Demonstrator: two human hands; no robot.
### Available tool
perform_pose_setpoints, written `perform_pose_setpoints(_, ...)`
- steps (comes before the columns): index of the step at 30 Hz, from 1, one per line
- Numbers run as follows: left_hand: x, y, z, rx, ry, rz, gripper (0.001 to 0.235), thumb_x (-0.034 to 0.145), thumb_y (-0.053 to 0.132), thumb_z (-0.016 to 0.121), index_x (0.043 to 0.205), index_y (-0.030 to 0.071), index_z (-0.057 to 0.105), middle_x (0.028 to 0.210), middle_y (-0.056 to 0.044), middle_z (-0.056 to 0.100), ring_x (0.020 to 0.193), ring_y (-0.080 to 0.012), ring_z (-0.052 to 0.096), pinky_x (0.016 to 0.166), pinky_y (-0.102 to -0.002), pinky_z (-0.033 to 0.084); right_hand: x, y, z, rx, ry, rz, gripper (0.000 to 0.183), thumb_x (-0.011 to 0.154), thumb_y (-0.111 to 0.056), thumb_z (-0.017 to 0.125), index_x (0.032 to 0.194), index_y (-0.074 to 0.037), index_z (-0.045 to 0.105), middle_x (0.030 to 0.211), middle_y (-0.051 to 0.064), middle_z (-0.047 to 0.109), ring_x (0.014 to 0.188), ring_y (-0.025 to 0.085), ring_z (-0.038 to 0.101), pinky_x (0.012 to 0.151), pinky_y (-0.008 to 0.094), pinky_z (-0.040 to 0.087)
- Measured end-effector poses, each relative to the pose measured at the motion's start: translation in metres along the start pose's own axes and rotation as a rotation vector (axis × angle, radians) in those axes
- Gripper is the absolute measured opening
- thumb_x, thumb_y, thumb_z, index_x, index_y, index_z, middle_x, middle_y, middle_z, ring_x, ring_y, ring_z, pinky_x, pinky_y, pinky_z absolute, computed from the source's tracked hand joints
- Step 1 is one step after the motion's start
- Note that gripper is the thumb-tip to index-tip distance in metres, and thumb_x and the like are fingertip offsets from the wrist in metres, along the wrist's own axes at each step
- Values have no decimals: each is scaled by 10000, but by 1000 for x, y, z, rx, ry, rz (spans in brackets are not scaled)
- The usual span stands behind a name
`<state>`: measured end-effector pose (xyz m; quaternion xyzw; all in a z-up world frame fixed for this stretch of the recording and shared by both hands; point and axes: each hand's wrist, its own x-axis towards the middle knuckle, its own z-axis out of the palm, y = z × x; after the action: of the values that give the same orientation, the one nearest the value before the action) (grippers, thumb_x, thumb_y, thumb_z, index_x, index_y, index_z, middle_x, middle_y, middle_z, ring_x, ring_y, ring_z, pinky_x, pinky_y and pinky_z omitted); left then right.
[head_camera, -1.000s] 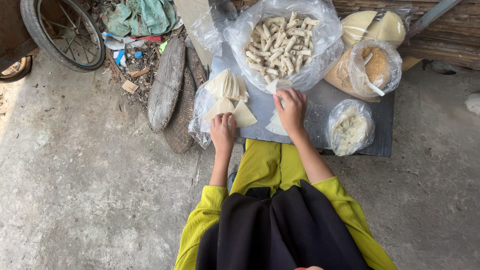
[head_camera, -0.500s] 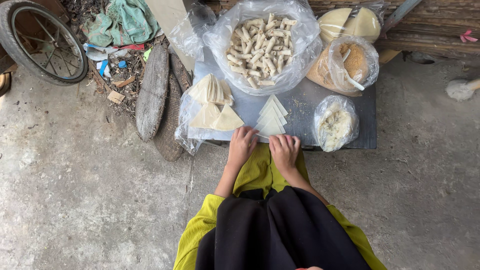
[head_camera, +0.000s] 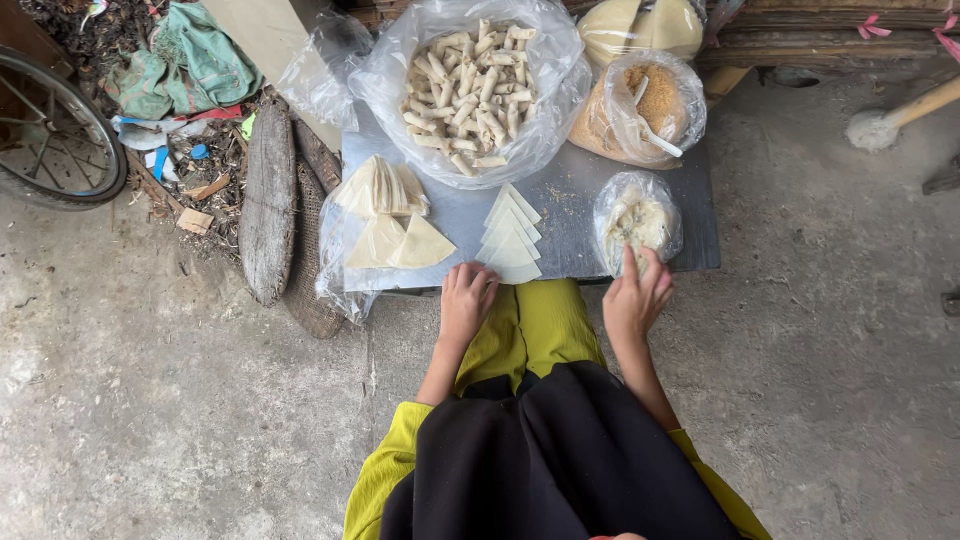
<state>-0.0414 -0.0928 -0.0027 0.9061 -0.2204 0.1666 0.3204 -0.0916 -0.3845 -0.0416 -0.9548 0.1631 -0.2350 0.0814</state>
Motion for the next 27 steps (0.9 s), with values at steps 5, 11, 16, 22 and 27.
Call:
perform_pose_setpoints(5,13,25,22,-155,-56,92,204,888,107,719,1090,102,687,1107,-81,623,1042,-299,581,883,-421,469,-2,22,-20,-108,-114,13,660,858,10,692,1489,-168,616,1644,182,310,1414,407,362,1173,549,299)
perform_pose_setpoints(11,43,64,74,-250,-142,208,304,948,105,673,1252,119,676,1167,-56,641,1069,-260,600,935,-399,497,3,15,-21,-109,-204,51,654,794,26,693,1403,-214,677,1660,188,281,1421,430,335,1142,569,321)
perform_pose_setpoints(16,59,83,108,-129,-194,319,421,933,158,659,1353,124,657,1250,-39,642,1133,-245,592,905,-376,477,9,20,-26,53,-237,112,526,807,50,690,1261,-209,755,1647,146,310,1430,420,341,1150,561,336)
perform_pose_setpoints(22,58,79,120,-17,-228,340,424,922,172,662,1342,119,654,1325,-17,619,1204,-240,562,924,-373,460,15,25,-22,157,-273,160,353,771,73,707,1010,-176,780,1626,135,330,1432,430,331,1151,551,355)
perform_pose_setpoints(27,53,82,108,4,-217,311,476,902,155,670,1377,143,643,1328,-49,602,1190,-270,547,942,-384,458,18,28,-18,231,-269,172,250,766,105,693,887,-113,694,1625,150,334,1444,459,306,1153,556,351)
